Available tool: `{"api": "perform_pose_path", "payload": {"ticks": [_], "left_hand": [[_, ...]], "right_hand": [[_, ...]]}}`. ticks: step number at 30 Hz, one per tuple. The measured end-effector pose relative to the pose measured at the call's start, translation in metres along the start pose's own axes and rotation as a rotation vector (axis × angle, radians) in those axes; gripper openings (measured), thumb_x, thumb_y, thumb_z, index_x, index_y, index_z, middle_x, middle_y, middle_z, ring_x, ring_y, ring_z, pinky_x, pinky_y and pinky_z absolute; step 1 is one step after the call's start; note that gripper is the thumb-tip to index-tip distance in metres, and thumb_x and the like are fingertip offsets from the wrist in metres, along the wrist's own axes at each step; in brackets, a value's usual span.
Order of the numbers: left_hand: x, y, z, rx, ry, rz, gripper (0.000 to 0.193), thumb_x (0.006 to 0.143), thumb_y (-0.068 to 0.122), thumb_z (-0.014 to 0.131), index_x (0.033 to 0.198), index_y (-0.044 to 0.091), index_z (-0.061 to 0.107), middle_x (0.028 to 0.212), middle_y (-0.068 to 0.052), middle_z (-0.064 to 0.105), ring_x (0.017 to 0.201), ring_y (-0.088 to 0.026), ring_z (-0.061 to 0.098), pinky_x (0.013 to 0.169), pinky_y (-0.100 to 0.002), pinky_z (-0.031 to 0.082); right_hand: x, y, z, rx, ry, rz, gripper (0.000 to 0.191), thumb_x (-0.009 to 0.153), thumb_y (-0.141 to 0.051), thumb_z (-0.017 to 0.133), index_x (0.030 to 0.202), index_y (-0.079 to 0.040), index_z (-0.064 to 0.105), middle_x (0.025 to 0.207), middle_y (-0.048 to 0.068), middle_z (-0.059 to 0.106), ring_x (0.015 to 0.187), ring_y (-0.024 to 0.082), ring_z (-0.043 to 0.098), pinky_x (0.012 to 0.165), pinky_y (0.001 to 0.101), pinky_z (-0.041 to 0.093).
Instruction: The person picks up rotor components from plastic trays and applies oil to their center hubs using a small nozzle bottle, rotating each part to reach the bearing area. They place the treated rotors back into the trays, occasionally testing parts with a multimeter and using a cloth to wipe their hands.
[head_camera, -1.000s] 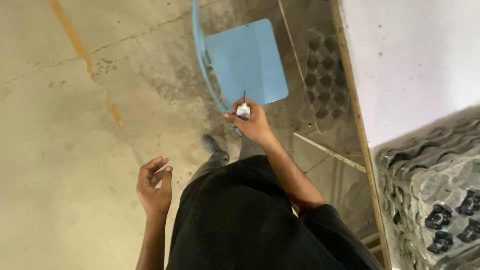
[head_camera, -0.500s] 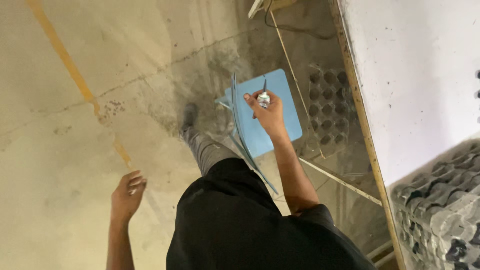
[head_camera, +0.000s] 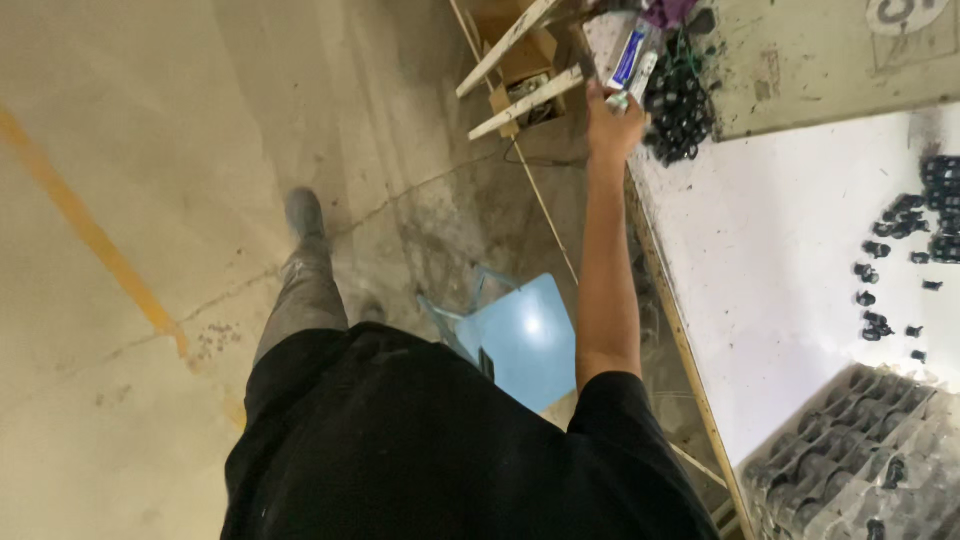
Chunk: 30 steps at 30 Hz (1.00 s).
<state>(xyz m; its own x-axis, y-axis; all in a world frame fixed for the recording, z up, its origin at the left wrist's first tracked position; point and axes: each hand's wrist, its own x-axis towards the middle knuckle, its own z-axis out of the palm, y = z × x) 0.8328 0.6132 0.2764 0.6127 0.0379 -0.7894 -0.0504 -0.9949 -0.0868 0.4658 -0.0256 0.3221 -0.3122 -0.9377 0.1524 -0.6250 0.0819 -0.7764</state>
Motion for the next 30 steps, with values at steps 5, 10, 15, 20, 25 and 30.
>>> {"api": "perform_pose_path", "payload": {"ticks": [5,10,15,20,25,30], "left_hand": [[0.097,0.161,-0.115,0.077,0.040,0.141,0.051,0.098,0.036,0.068,0.144,0.014,0.065,0.126,-0.013,0.073,0.118,-0.034,0.067,0.102,-0.048,0.052],[0.198,0.341,-0.274,0.096,0.227,0.365,0.049,0.100,0.034,0.067,0.144,0.014,0.064,0.128,-0.013,0.071,0.118,-0.032,0.067,0.101,-0.047,0.052],[0.254,0.541,-0.397,0.148,0.382,0.681,0.048,0.101,0.032,0.066,0.145,0.013,0.063,0.130,-0.012,0.070,0.118,-0.031,0.067,0.101,-0.047,0.053],[0.263,0.775,-0.455,0.302,0.313,1.119,0.043,0.097,0.028,0.065,0.136,0.011,0.064,0.129,-0.012,0.069,0.114,-0.028,0.066,0.095,-0.048,0.051],[0.205,0.967,-0.480,0.145,0.356,1.811,0.021,0.091,0.015,0.073,0.113,0.012,0.074,0.113,-0.005,0.075,0.107,-0.023,0.070,0.103,-0.045,0.052],[0.151,1.100,-0.529,-0.075,0.170,1.994,0.030,0.087,0.015,0.077,0.116,0.012,0.072,0.115,-0.008,0.073,0.106,-0.027,0.069,0.095,-0.042,0.052]], "right_hand": [[0.138,-0.053,0.087,-0.367,0.383,-0.078,0.061,0.074,-0.049,0.090,0.106,-0.002,0.070,0.100,0.018,0.075,0.088,0.034,0.072,0.077,0.0469,0.056],[0.235,-0.096,0.159,-0.637,0.383,0.052,0.064,0.069,-0.055,0.087,0.112,-0.010,0.073,0.108,0.016,0.075,0.094,0.036,0.072,0.082,0.0477,0.055],[0.263,-0.087,0.185,-1.018,0.316,0.043,0.050,0.081,-0.050,0.081,0.105,-0.006,0.077,0.096,0.020,0.075,0.085,0.039,0.072,0.072,0.0495,0.057],[0.233,-0.165,0.173,-1.048,0.270,-0.041,0.042,0.096,-0.044,0.074,0.103,-0.004,0.080,0.083,0.023,0.072,0.076,0.040,0.070,0.068,0.0502,0.055],[0.239,-0.346,0.220,-0.550,-0.201,0.189,0.019,0.092,-0.019,0.081,0.104,-0.005,0.080,0.074,0.013,0.075,0.065,0.021,0.071,0.059,0.0353,0.054],[0.346,-0.478,0.419,-0.245,-0.480,-0.286,0.020,0.081,-0.015,0.083,0.097,-0.005,0.075,0.085,0.010,0.077,0.075,0.018,0.077,0.066,0.0290,0.058]]}}
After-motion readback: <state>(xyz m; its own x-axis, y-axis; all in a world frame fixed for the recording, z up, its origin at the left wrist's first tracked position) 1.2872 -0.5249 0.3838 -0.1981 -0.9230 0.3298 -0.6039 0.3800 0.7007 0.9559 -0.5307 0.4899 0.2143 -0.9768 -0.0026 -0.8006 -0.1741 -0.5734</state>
